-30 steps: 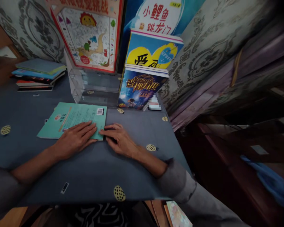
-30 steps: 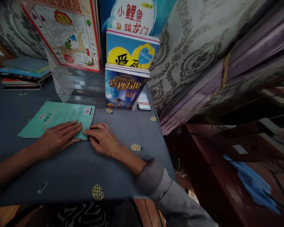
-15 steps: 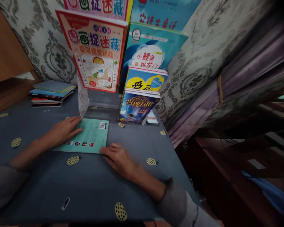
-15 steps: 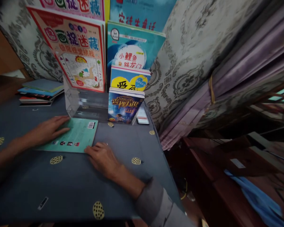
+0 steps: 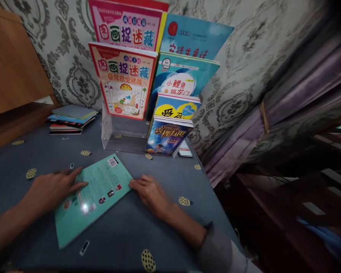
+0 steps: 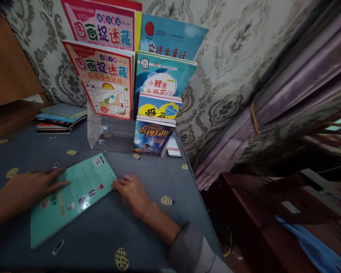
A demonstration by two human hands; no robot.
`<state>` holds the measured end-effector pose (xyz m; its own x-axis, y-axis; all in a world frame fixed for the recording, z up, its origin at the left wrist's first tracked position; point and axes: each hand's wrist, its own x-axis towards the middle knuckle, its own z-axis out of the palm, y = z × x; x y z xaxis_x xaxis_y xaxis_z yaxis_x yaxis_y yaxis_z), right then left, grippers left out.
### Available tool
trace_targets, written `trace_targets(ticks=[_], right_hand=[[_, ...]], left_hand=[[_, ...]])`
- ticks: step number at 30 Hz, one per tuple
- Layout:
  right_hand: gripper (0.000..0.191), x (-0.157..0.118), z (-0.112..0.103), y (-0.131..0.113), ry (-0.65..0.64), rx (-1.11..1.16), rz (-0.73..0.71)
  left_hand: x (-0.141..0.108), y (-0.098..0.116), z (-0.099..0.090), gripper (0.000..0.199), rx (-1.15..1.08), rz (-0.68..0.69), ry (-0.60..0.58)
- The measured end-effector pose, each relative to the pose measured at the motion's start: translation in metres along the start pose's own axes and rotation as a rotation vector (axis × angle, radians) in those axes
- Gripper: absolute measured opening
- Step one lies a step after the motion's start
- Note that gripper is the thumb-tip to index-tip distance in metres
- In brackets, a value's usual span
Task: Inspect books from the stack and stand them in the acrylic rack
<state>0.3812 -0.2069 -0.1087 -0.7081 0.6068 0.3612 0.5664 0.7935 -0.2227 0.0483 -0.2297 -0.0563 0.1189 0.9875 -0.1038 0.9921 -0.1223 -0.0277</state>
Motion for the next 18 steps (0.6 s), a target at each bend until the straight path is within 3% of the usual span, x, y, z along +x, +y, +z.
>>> trace_targets(ticks=[3,6,13,18], right_hand=[[0.021,0.015,0.004,0.013,-0.012,-0.005,0.008],[0.027,0.034,0.012,0.027,-0.011,0.005,-0.001],[0.033,0.069,0.027,0.054,0.003,-0.004,0.045],[0.033,0.083,0.025,0.065,-0.016,0.005,0.090]], left_hand=[[-0.024,0.015,0.000,0.056,0.165,-0.054,-0.147],[-0.027,0.028,-0.002,0.059,0.155,-0.115,-0.202],[0.002,0.026,0.004,0.060,0.055,-0.147,-0.067],[0.018,0.030,0.000,0.061,0.026,-0.151,-0.066]])
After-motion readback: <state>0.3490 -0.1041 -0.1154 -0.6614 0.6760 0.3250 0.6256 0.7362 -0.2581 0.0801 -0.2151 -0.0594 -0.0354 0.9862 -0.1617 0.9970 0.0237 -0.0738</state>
